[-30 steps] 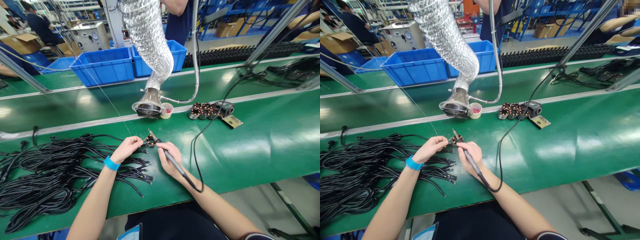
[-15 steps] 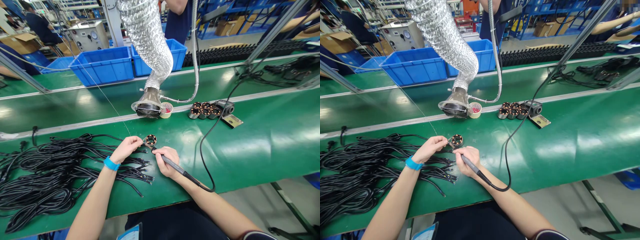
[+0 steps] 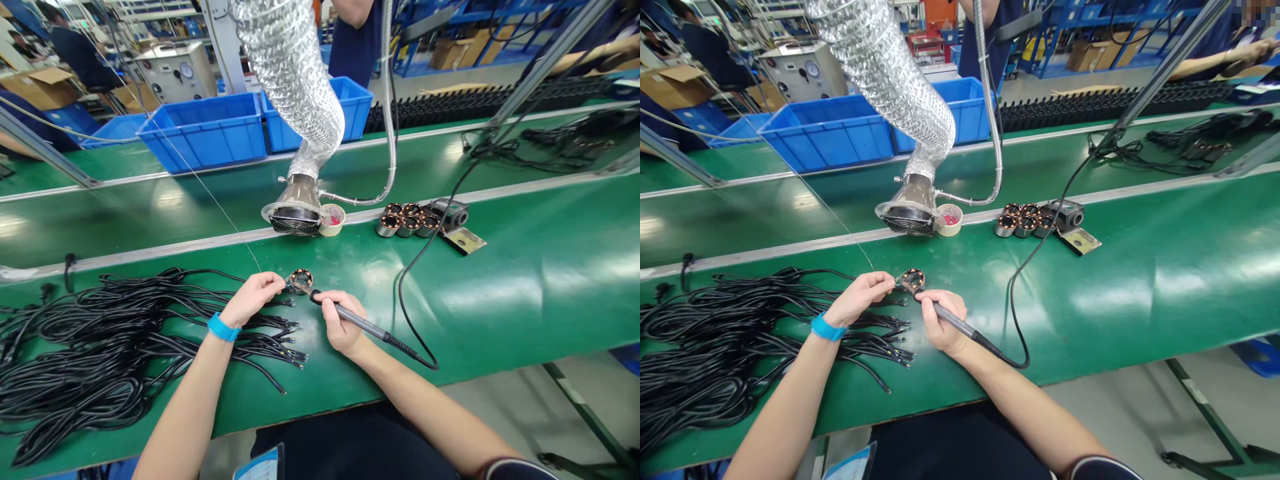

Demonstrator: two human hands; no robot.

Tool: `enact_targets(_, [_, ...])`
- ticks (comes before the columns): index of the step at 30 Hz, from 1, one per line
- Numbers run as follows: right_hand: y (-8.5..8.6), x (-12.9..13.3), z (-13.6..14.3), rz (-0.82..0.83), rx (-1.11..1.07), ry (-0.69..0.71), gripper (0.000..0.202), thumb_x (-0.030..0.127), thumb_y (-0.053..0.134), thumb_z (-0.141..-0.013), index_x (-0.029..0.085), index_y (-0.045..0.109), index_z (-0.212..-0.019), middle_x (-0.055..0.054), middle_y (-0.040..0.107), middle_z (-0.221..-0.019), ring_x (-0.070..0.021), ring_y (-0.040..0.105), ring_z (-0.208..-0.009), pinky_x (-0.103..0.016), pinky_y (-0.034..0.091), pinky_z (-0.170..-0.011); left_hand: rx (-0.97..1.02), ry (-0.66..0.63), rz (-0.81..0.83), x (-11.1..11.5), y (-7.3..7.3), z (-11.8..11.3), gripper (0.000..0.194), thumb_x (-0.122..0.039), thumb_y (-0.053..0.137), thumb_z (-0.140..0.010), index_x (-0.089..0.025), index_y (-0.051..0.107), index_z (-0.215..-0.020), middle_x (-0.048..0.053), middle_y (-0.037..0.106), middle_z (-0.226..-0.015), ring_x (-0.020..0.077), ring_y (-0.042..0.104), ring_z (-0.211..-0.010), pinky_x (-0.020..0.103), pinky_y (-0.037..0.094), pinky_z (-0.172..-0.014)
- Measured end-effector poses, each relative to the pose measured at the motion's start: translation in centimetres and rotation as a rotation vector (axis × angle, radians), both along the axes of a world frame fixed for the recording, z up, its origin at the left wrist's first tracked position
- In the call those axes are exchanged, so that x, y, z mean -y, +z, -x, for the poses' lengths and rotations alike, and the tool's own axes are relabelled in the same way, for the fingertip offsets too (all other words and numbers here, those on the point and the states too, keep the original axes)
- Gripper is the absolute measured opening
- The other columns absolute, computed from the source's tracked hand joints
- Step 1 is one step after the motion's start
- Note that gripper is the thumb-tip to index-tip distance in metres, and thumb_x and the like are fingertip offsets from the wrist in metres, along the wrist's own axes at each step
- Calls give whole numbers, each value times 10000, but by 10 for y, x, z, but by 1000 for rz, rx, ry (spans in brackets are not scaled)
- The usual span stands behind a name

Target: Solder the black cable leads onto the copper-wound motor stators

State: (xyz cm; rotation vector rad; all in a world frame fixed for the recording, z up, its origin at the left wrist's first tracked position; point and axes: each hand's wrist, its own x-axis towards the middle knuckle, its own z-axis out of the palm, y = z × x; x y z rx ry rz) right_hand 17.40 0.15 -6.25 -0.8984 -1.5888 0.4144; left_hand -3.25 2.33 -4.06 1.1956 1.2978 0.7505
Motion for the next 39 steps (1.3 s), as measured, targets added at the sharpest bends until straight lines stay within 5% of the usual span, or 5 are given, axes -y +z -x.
enact_targets(26, [4,-1,-2,-42,-22,-16,158,190,517,-894,216,665,-844,-7,733,-749,-162,701,-666,-290,557,-656,72,9,-16,0,-2,9,345,-441,725,-766,-132,630,-884,-26,490,-690,74,360,-569,215,259,-539])
enact_targets(31, [4,-3,-2,-69,-44,-5,148,158,530,-879,216,664,-854,5,733,-758,-152,700,-669,-275,551,-657,151,18,60,-3,-7,8,337,-423,757,-738,-130,612,-822,-73,368,-587,51,241,-493,220,143,-485])
enact_targets(39, [3,-2,-3,-47,-31,-27,153,189,524,-886,222,671,-859,-2,734,-756,-161,702,-674,-291,559,-657,96,80,81,-3,-6,-1,377,-463,765,-715,-109,673,-808,-57,418,-569,41,246,-464,225,121,-461])
